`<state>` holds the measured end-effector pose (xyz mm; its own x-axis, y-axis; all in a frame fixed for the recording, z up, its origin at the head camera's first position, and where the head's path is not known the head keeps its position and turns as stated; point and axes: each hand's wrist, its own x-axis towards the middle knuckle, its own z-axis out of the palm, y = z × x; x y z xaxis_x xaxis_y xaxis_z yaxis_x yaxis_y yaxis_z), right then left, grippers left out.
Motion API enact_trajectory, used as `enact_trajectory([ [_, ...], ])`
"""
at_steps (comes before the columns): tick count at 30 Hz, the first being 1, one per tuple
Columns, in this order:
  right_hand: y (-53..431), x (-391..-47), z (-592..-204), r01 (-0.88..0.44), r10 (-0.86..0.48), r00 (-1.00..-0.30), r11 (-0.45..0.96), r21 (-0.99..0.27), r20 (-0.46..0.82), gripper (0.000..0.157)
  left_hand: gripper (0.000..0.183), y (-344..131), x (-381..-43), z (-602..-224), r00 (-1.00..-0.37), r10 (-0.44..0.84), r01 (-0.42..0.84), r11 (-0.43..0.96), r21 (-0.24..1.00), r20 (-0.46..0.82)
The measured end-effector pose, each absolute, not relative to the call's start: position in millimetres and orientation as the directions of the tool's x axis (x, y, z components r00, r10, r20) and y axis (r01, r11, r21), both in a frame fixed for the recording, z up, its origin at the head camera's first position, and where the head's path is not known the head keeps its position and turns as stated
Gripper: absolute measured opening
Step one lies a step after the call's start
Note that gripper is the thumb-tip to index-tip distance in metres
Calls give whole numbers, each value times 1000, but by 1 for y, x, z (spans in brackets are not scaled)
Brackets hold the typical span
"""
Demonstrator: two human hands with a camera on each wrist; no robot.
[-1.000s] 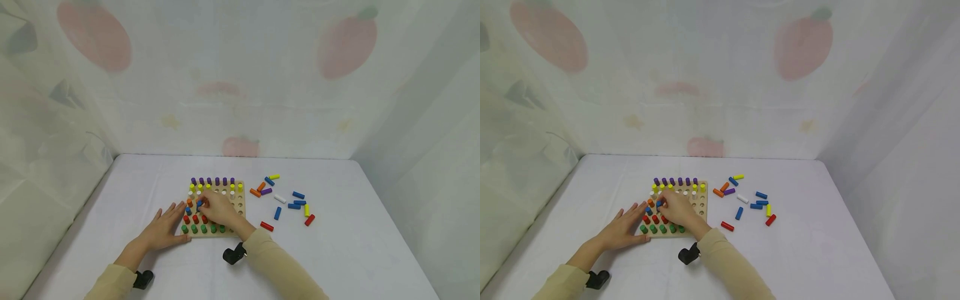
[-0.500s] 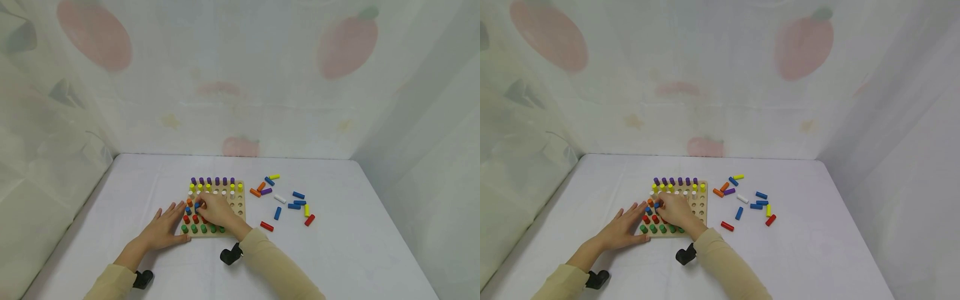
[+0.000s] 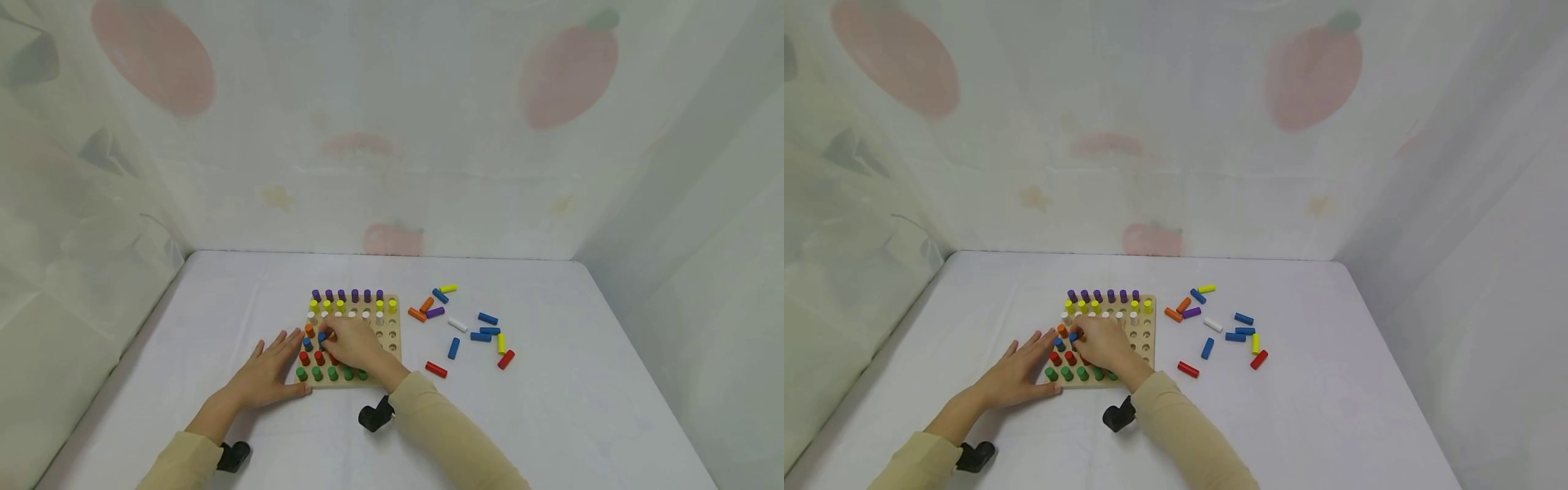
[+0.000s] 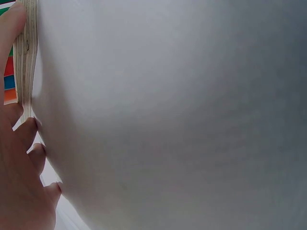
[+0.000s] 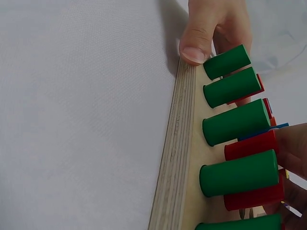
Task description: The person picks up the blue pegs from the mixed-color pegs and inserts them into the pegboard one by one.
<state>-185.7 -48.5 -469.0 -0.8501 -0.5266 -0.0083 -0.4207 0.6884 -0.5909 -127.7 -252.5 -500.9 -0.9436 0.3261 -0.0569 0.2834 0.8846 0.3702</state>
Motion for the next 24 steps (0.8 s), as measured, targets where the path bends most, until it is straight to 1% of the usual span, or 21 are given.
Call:
enact_trajectory([
  [10,-49,-186,-468,-444,-542,-840,697,-563,-9,12,104,-252,-127,-501,-943,328,285,885,367,-59],
  [16,-48,-187,-469,-492,-565,-825,704,-512,16,13,104,-252,-127,-500,-943,327,285,887,363,-59],
  [24,-47,-187,-468,-546,-596,-800,684,-484,60,13,104,-252,-127,-500,-942,330,288,887,360,-60],
])
